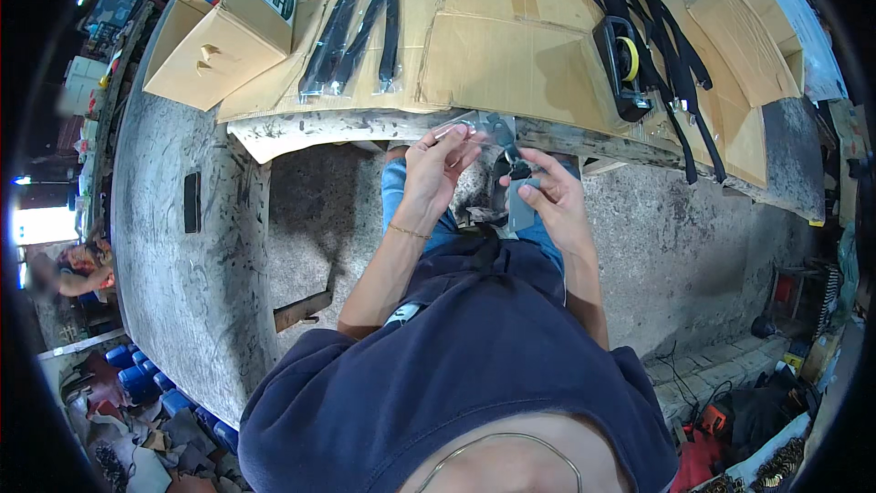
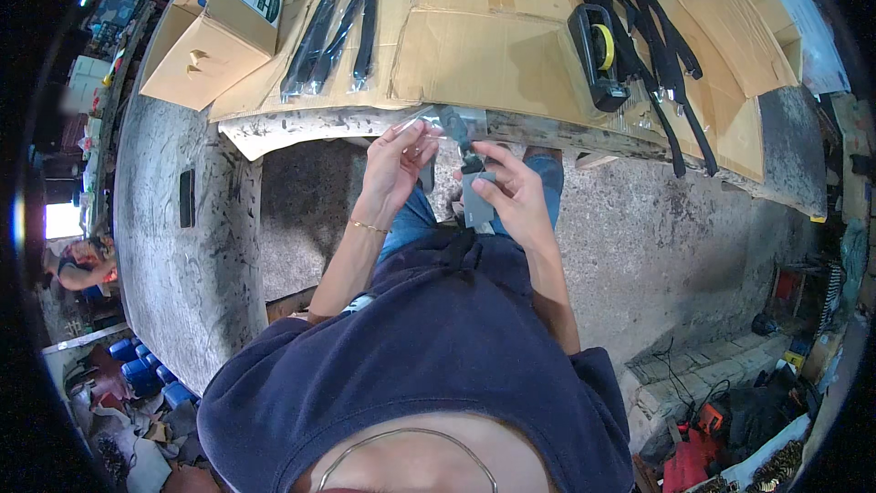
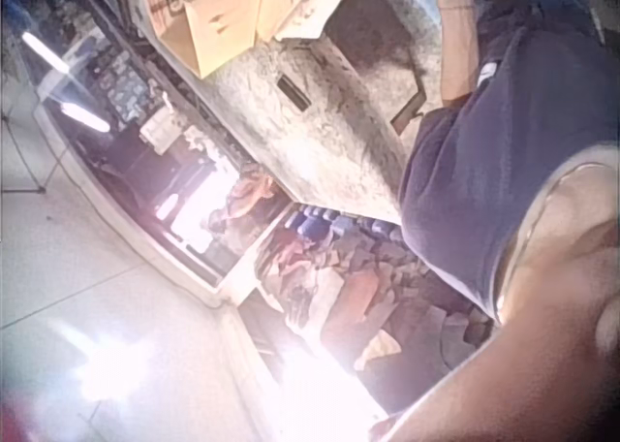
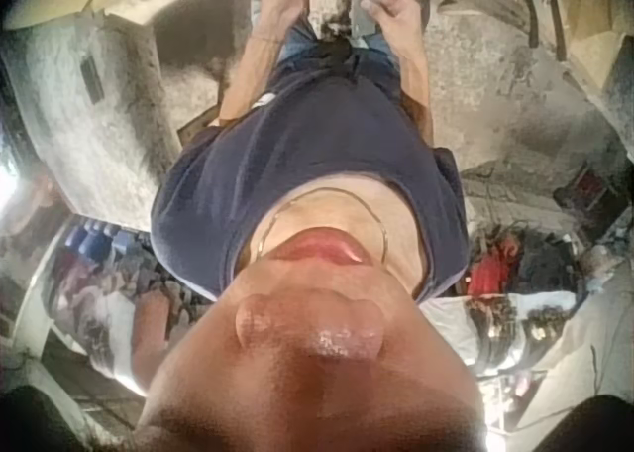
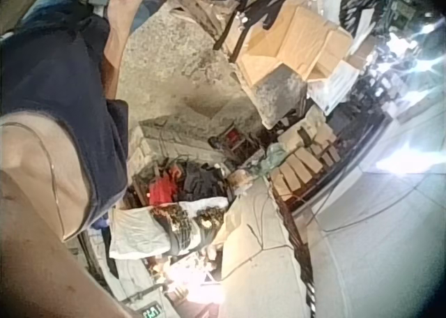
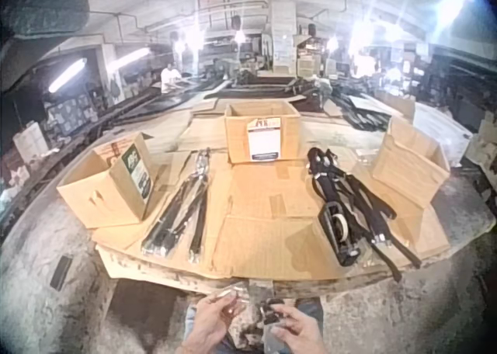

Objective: Assembling adjustable plastic buckles onto black nylon straps and packing them into plastic bags.

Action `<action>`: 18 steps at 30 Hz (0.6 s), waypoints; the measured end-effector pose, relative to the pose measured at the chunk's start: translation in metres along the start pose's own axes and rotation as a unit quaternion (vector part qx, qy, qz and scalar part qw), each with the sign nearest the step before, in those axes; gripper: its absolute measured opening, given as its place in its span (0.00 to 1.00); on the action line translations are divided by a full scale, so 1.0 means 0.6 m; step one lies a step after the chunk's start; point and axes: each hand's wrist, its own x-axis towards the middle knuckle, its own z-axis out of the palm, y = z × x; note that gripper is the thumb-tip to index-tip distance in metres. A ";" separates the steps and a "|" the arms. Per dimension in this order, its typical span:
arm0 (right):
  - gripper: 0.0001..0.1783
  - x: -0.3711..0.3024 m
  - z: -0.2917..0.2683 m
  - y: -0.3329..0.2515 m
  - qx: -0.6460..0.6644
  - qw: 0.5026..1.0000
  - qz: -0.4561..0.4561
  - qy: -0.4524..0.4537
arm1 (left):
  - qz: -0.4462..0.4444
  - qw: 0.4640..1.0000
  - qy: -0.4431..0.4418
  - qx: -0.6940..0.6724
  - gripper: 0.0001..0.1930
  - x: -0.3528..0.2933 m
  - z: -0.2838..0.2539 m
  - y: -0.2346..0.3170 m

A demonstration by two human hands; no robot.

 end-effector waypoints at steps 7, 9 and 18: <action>0.26 -0.017 0.000 -0.008 -0.065 0.997 -0.004 -0.041 | -0.021 0.996 0.042 -0.080 0.06 0.016 -0.013 -0.004; 0.26 -0.020 -0.002 -0.009 -0.068 0.997 0.004 -0.040 | -0.024 0.994 0.056 -0.087 0.06 0.015 -0.009 -0.002; 0.27 -0.023 0.007 -0.013 -0.066 0.993 0.020 -0.095 | -0.008 0.995 0.067 -0.073 0.07 0.013 -0.012 -0.002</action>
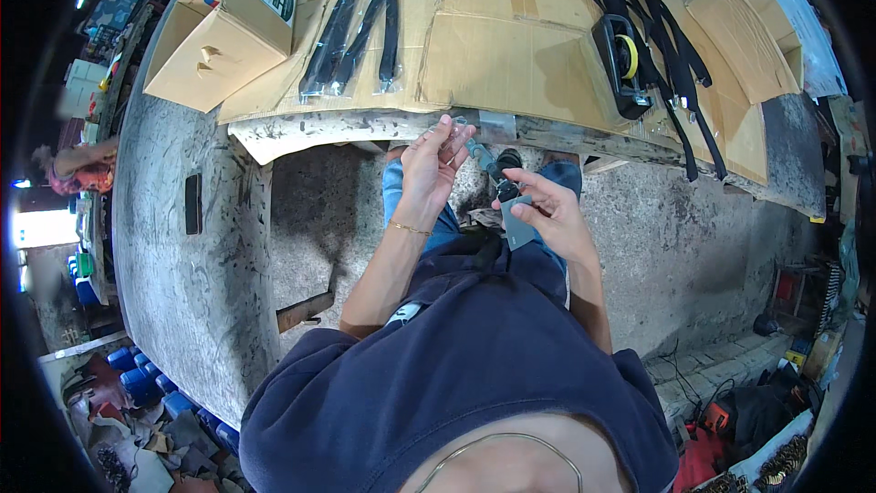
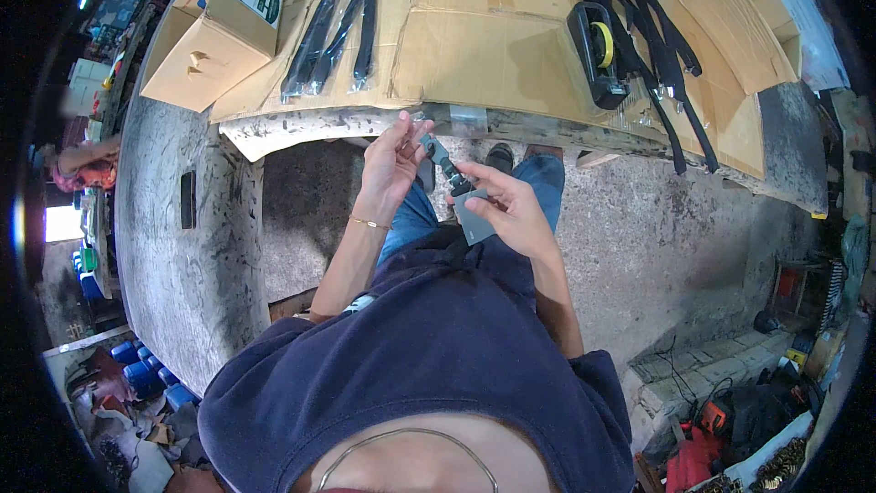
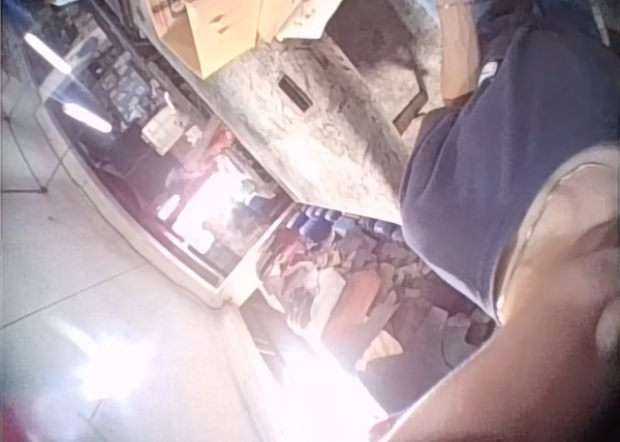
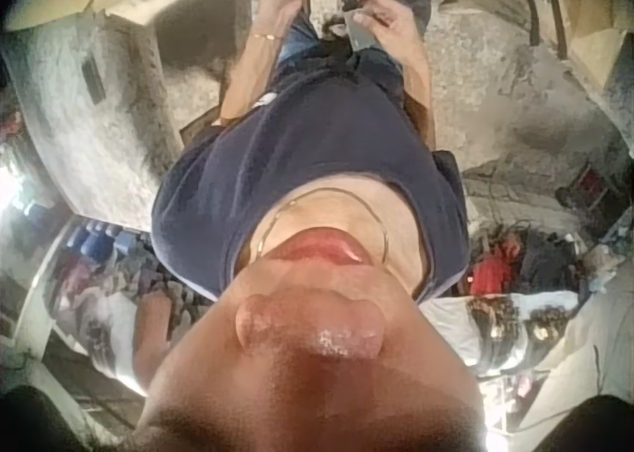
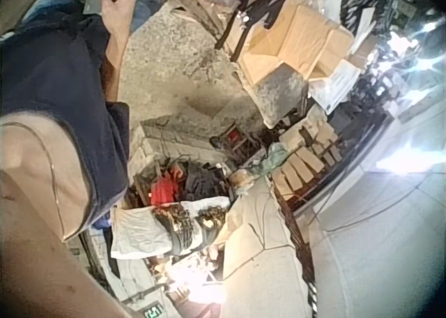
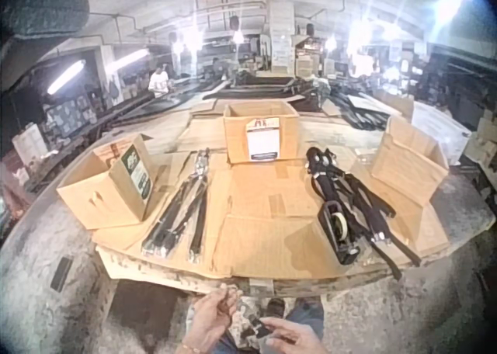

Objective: Assembling adjustable plastic buckles onto black nylon straps and packing them into plastic bags.

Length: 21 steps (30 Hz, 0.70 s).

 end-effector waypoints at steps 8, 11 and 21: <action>0.26 0.009 -0.003 0.017 -0.020 0.999 0.026 -0.007 | -0.015 0.997 -0.067 0.024 0.06 -0.010 0.003 -0.001; 0.26 0.011 0.004 0.012 -0.007 1.000 0.022 0.006 | -0.007 0.994 -0.098 0.041 0.08 -0.018 0.005 -0.003; 0.28 0.032 0.001 0.035 0.050 0.994 -0.025 0.089 | 0.025 0.978 -0.161 0.133 0.08 -0.038 0.017 -0.017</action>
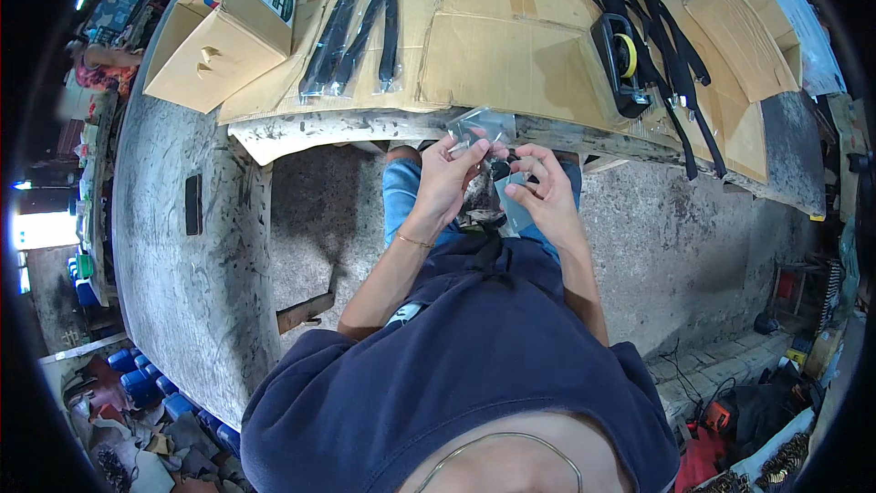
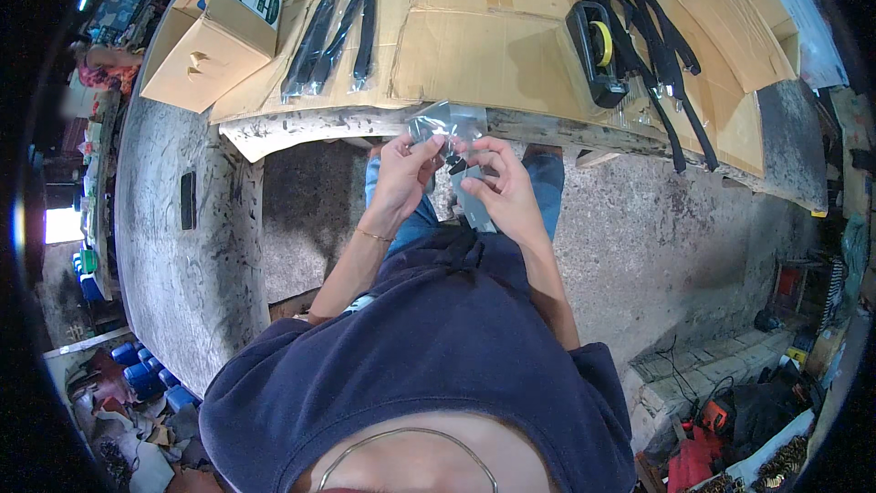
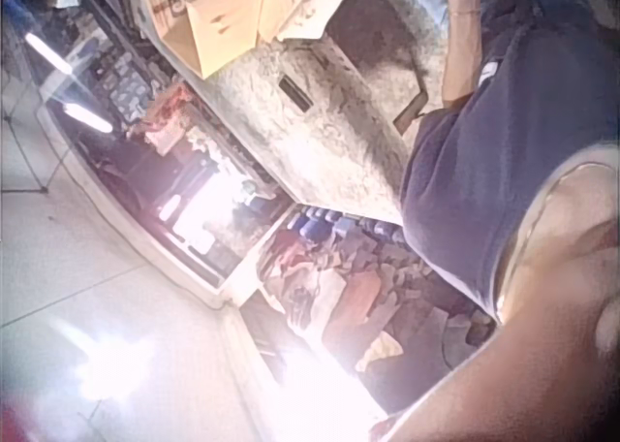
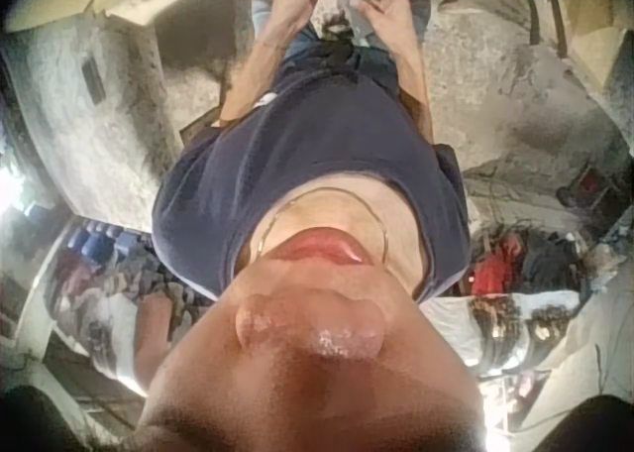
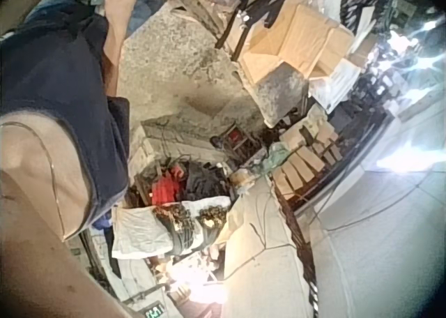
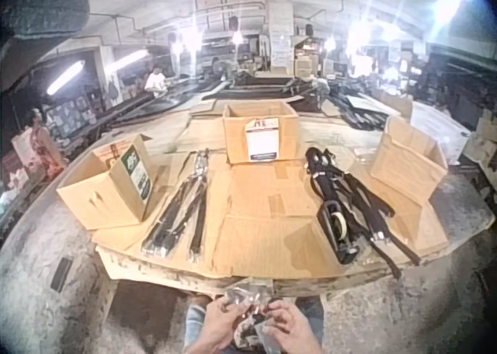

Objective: Assembling adjustable plastic buckles onto black nylon straps and packing them into plastic bags.

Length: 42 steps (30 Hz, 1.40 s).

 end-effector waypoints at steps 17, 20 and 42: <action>0.32 0.004 0.009 0.000 -0.087 0.992 0.009 0.088 | -0.014 0.997 0.034 0.068 0.08 0.007 -0.015 0.021; 0.33 0.007 0.012 -0.002 -0.087 0.993 0.007 0.083 | -0.032 0.999 0.038 0.020 0.06 0.014 -0.025 0.026; 0.27 0.018 0.002 0.003 -0.120 0.986 -0.067 0.095 | -0.110 0.954 -0.100 0.262 0.12 0.004 -0.023 0.025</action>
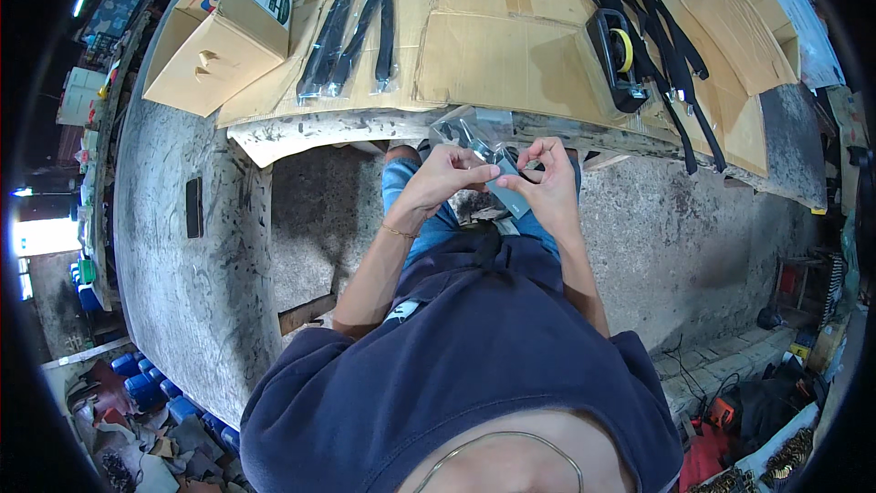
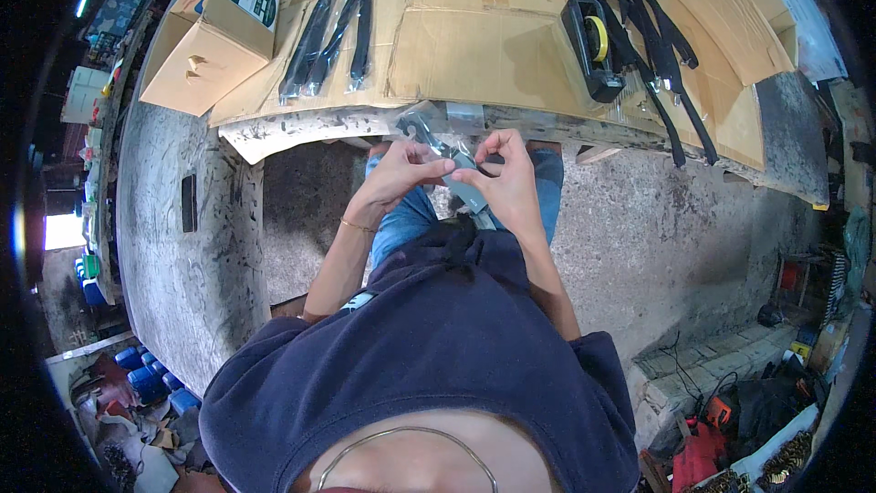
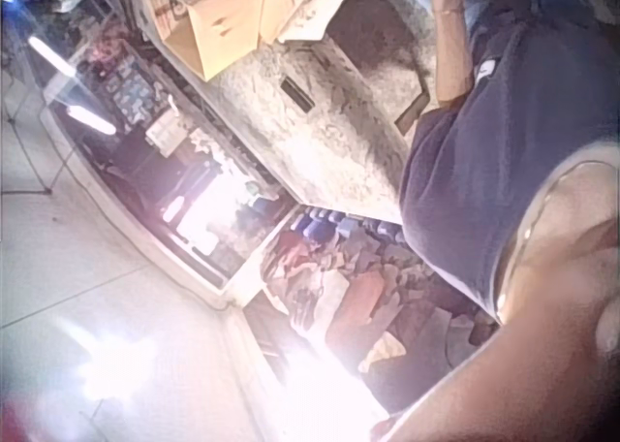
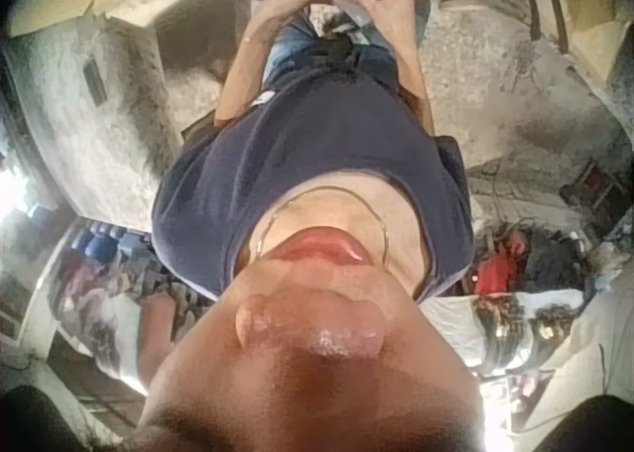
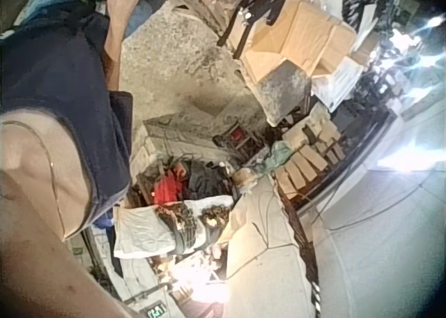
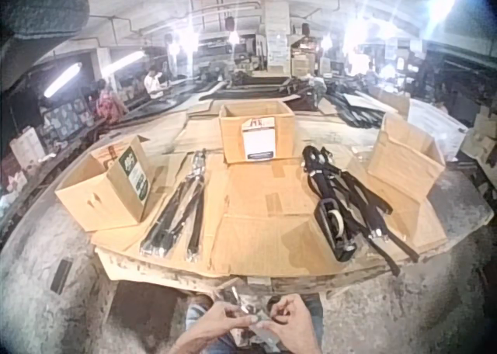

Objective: Assembling adjustable plastic buckles onto black nylon straps and packing them into plastic bags.

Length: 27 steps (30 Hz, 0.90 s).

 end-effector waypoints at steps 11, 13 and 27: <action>0.10 0.004 -0.024 0.018 -0.019 0.987 0.074 -0.144 | 0.087 0.992 0.089 -0.008 0.08 -0.003 0.006 0.010; 0.10 0.004 -0.021 0.010 0.000 0.987 0.092 -0.128 | 0.096 0.990 0.100 -0.008 0.09 -0.004 0.006 0.014; 0.10 -0.004 0.011 0.017 -0.015 0.997 0.060 -0.049 | 0.100 0.982 0.094 -0.129 0.10 0.022 -0.045 0.033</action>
